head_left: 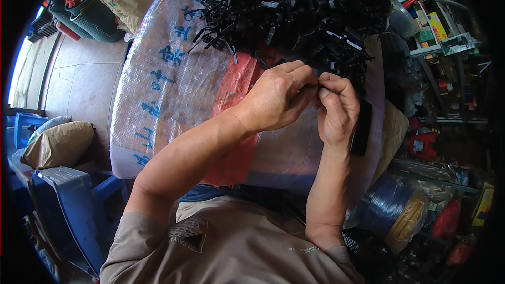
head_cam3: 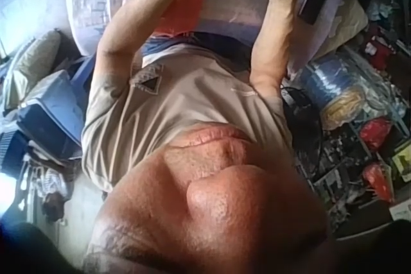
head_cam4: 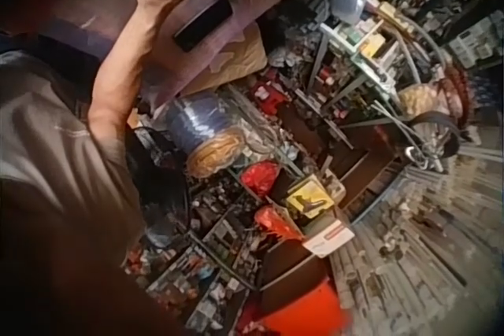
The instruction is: Assembling small black plastic components by hand.
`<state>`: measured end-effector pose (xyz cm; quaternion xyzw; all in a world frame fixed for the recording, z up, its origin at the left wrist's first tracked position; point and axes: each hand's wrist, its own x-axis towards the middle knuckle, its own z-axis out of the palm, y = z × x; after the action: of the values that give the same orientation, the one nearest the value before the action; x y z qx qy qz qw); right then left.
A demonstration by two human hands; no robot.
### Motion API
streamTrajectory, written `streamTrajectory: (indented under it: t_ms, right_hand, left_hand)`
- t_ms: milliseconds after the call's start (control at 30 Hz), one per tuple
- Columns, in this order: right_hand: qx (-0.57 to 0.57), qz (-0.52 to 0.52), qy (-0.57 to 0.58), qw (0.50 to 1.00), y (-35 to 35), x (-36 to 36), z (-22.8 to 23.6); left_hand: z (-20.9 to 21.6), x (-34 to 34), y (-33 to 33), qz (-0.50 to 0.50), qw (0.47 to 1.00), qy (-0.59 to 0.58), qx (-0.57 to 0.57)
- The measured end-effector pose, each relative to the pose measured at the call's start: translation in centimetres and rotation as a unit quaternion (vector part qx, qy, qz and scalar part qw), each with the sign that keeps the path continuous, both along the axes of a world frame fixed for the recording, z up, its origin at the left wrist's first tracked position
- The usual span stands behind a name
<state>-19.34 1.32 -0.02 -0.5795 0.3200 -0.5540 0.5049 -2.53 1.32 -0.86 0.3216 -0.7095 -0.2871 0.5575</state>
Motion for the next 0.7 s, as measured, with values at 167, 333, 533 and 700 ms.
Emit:
streamTrajectory:
  t_ms: [167, 333, 533, 700]
  right_hand:
    - [0.094, 0.011, 0.014, 0.995, -0.1, -0.2, 0.8]
    - [0.089, 0.021, 0.053, 0.994, 0.5, -0.2, 1.7]
    - [0.059, 0.034, 0.177, 0.982, 0.3, -1.1, 1.9]
    - [0.069, 0.055, 0.233, 0.969, -0.3, 0.8, 3.3]
  left_hand:
    - [-0.4, -0.1, 0.2, -0.035, 0.994, 0.052, 0.089]
    - [0.5, 1.1, -0.3, -0.204, 0.856, 0.281, 0.383]
    - [1.1, 1.7, -0.3, -0.201, 0.898, 0.143, 0.365]
    - [1.7, 3.2, -0.6, -0.098, 0.973, -0.052, 0.204]
